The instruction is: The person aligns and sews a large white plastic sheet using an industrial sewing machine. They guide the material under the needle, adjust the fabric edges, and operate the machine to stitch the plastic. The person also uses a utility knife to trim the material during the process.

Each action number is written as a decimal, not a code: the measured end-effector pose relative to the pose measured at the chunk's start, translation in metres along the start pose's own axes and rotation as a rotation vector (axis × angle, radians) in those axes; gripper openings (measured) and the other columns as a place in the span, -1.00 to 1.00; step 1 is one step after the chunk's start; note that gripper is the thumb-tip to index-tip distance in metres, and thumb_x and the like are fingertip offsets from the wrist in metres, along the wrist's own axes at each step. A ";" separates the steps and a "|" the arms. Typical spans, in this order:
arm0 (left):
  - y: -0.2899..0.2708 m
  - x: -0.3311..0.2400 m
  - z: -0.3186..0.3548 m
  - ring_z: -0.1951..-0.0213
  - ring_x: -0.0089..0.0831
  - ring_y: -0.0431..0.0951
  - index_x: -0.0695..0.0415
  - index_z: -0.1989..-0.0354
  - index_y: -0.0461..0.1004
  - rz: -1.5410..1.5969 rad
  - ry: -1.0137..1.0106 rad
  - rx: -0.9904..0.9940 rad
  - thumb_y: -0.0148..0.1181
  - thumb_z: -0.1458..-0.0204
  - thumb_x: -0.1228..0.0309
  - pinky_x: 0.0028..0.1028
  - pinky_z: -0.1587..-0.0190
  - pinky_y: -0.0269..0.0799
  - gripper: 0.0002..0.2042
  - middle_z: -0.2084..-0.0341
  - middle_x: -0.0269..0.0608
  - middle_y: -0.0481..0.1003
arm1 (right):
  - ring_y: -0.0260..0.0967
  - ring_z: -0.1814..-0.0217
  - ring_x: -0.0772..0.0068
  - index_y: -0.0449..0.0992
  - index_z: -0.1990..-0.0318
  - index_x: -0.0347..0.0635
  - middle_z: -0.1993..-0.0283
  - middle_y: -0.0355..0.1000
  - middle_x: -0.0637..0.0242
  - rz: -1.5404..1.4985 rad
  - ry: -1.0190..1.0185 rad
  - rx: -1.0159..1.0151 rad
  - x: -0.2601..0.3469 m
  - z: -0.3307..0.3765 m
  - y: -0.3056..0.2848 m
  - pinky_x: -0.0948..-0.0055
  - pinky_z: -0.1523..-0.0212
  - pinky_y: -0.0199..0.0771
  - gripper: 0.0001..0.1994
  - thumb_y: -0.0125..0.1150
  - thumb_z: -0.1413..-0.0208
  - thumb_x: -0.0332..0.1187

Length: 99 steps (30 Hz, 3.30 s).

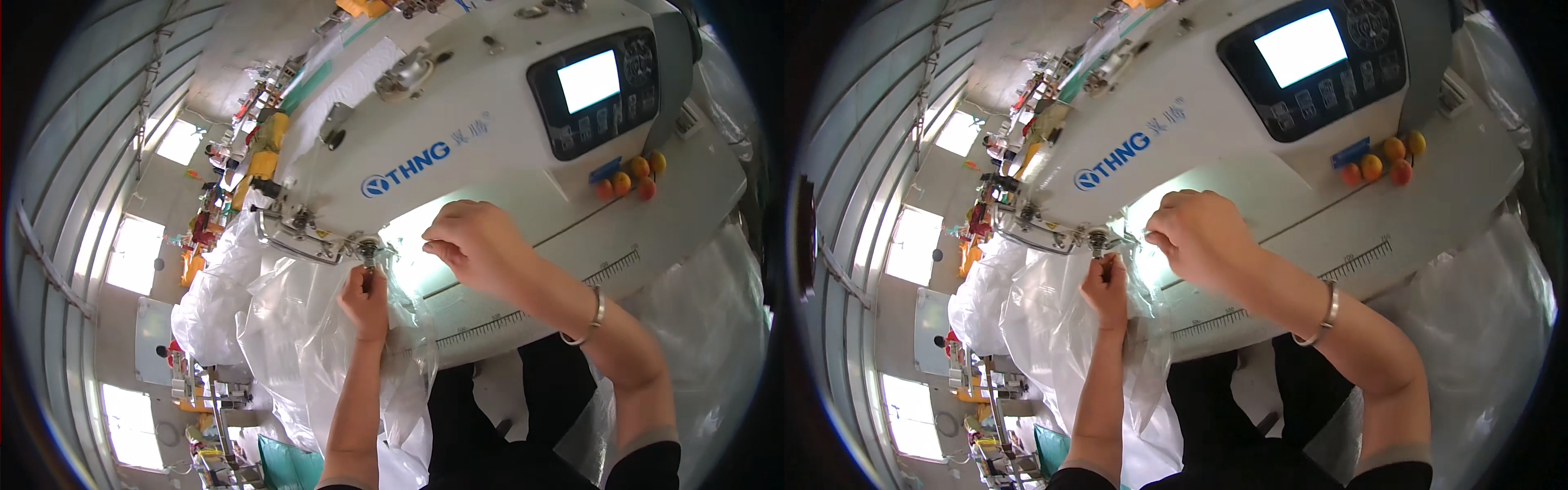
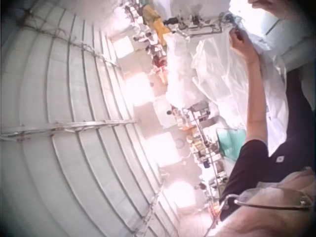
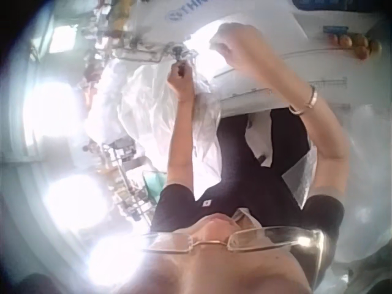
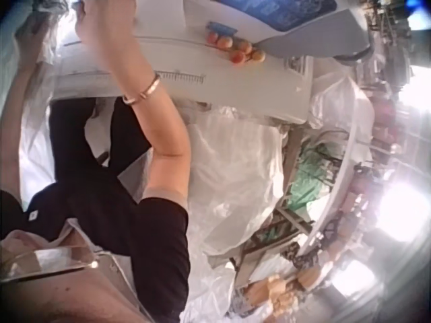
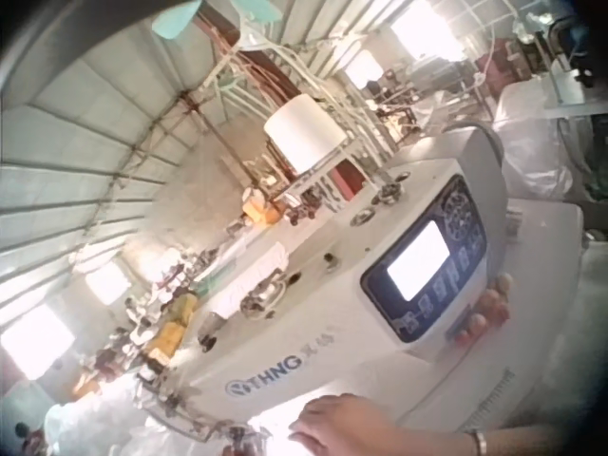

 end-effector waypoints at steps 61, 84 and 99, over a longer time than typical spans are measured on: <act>0.008 -0.010 -0.010 0.67 -0.58 0.29 0.28 0.54 0.37 0.005 0.096 0.009 0.19 -0.04 0.52 -0.52 0.57 0.21 -0.83 0.71 -0.26 0.37 | 0.07 0.75 0.52 0.50 0.55 -0.40 0.78 0.19 0.29 -0.301 0.473 0.082 -0.053 0.013 0.029 0.41 0.63 0.15 -0.70 0.26 -0.09 -0.31; 0.010 -0.008 -0.013 0.57 -0.13 0.44 0.29 0.41 0.46 -0.064 0.135 -0.009 0.16 -0.05 0.55 -0.30 0.48 0.32 -0.93 0.57 0.01 0.48 | 0.41 0.53 0.29 0.61 0.38 -0.32 0.56 0.48 0.13 -0.031 0.472 0.187 -0.067 -0.016 0.109 0.34 0.41 0.37 -0.80 0.27 0.06 -0.34; 0.014 -0.008 -0.014 0.53 -0.19 0.49 0.29 0.30 0.51 -0.118 0.153 0.020 0.14 -0.09 0.52 -0.36 0.41 0.37 -0.91 0.51 0.04 0.53 | 0.46 0.45 0.19 0.61 0.33 -0.30 0.44 0.53 0.09 -0.087 0.320 0.017 -0.067 -0.012 0.117 0.34 0.34 0.42 -0.81 0.32 0.07 -0.37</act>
Point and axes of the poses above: each hand's wrist, its own z-axis away from the middle knuckle, its own y-axis out of the palm, x = y × z, the point moved 9 cm from there along -z, towards the middle knuckle
